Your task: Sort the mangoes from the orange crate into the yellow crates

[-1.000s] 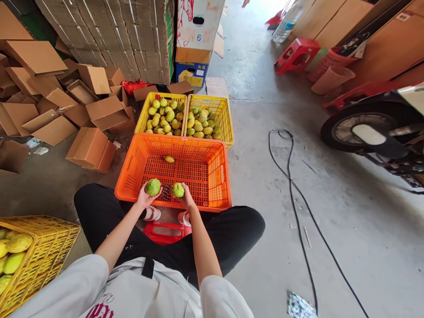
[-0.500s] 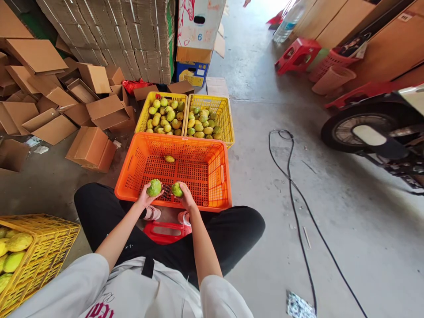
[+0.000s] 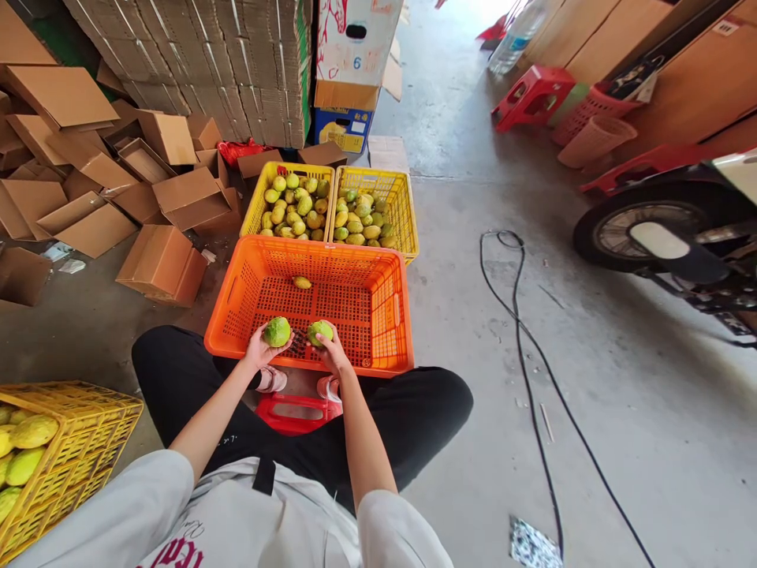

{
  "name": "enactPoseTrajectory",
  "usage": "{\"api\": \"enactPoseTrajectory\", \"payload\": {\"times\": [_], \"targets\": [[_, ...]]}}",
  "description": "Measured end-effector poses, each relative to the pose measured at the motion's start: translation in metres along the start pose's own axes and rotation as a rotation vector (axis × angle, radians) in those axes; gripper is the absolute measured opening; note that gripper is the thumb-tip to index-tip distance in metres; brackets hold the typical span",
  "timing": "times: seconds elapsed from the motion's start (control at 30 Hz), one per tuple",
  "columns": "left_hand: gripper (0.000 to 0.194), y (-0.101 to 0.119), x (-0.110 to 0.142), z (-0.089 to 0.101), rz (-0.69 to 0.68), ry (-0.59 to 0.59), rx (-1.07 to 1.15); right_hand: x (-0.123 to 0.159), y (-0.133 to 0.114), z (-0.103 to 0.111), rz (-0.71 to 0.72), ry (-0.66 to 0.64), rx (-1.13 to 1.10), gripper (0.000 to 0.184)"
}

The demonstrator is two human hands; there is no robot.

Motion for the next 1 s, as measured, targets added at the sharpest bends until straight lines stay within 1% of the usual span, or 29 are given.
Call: {"api": "enactPoseTrajectory", "payload": {"times": [0.17, 0.3, 0.43, 0.53, 0.6, 0.67, 0.73, 0.8, 0.9, 1.0], "targets": [[0.049, 0.001, 0.002, 0.001, -0.004, -0.010, 0.022, -0.001, 0.008, -0.003, -0.129, -0.027, 0.047, 0.042], [0.053, 0.002, 0.002, 0.003, -0.037, -0.019, -0.005, -0.003, 0.013, -0.003, -0.199, -0.019, 0.031, 0.048], [0.048, 0.002, 0.003, 0.003, -0.077, -0.021, -0.043, -0.003, 0.014, 0.001, -0.190, 0.041, 0.025, 0.036], [0.045, 0.002, 0.004, 0.002, -0.099, -0.035, -0.060, -0.003, 0.012, 0.000, -0.153, 0.030, 0.024, 0.031], [0.044, 0.002, 0.004, 0.001, -0.112, -0.031, -0.051, -0.003, 0.009, -0.003, -0.135, -0.002, 0.019, 0.034], [0.043, 0.003, 0.004, 0.003, -0.130, 0.006, -0.023, -0.003, 0.007, -0.005, -0.125, -0.022, 0.011, 0.039], [0.040, 0.004, 0.004, 0.005, -0.141, 0.053, 0.002, -0.002, 0.006, -0.005, -0.117, -0.012, 0.006, 0.044], [0.037, 0.003, 0.003, 0.004, -0.126, 0.074, 0.006, -0.002, 0.005, -0.002, -0.083, 0.017, 0.009, 0.047], [0.044, 0.002, 0.004, 0.001, -0.090, 0.064, -0.006, -0.002, 0.003, 0.001, -0.025, 0.056, 0.036, 0.051], [0.050, 0.002, 0.004, -0.001, -0.081, 0.057, -0.002, 0.000, 0.002, 0.002, -0.001, 0.064, 0.050, 0.056]]}}
Point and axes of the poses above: each hand's wrist, its own x-axis away from the middle knuckle, its own z-axis out of the back of the hand, y = z × x, the point moved 7 cm from there along -x, towards the middle knuckle, and after that the axes turned 11 degrees about z, right-handed, at the moved point
